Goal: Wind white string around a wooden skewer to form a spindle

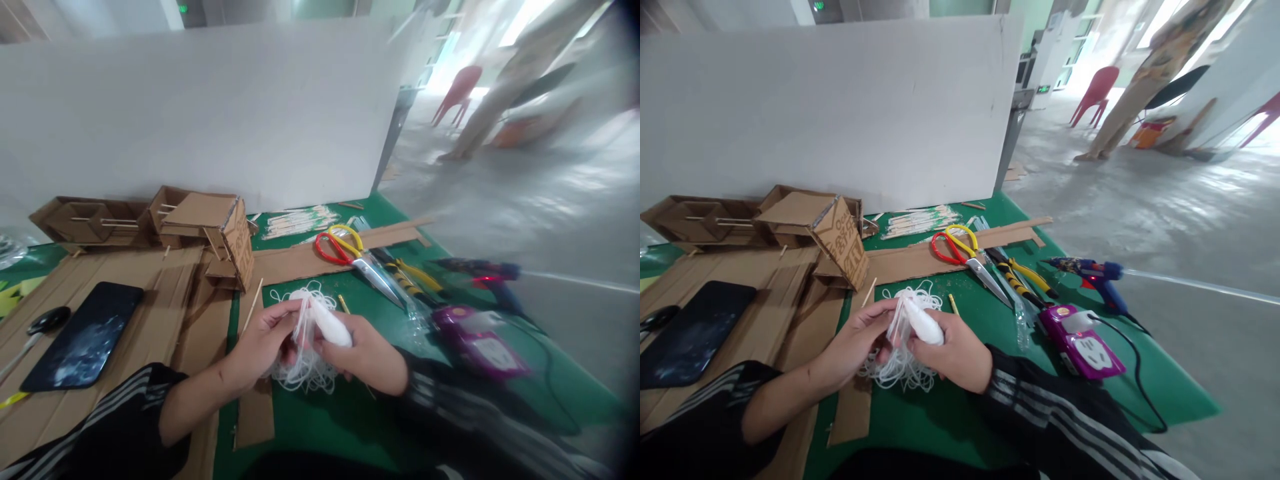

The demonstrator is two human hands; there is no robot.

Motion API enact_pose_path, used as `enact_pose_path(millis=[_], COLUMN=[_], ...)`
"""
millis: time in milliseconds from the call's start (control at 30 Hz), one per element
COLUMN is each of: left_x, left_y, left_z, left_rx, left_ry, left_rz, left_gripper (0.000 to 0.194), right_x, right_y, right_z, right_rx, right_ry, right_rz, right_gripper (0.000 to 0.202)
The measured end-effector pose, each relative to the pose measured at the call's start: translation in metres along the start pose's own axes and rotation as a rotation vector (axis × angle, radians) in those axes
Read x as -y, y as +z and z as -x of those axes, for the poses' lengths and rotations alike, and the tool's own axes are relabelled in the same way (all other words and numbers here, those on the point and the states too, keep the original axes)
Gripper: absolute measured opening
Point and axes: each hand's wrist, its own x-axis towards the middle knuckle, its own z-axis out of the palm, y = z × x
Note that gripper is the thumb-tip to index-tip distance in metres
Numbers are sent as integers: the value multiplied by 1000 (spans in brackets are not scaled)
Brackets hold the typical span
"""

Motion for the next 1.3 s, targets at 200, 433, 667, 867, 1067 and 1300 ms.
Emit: enact_pose_path(millis=[200,433,667,867,1067,1300], left_x=[0,1,4,3,4,-6], left_y=[-2,-2,0,2,4,3], left_z=[-1,3,8,11,12,13], left_rx=[-15,94,188,241,175,113], left_ry=[-6,69,53,41,169,275], left_rz=[18,-102,-231,-251,-451,-730], left_gripper=[50,48,37,36,35,30], right_x=[5,18,32,34,30,33], right_y=[-25,-39,-31,-23,-12,-8], right_z=[15,29,23,19,14,19], right_rx=[100,111,155,161,48,-2], right_ry=[31,-45,-9,-41,-39,4], right_rz=[154,615,753,766,868,915], right_gripper=[35,26,29,43,34,14])
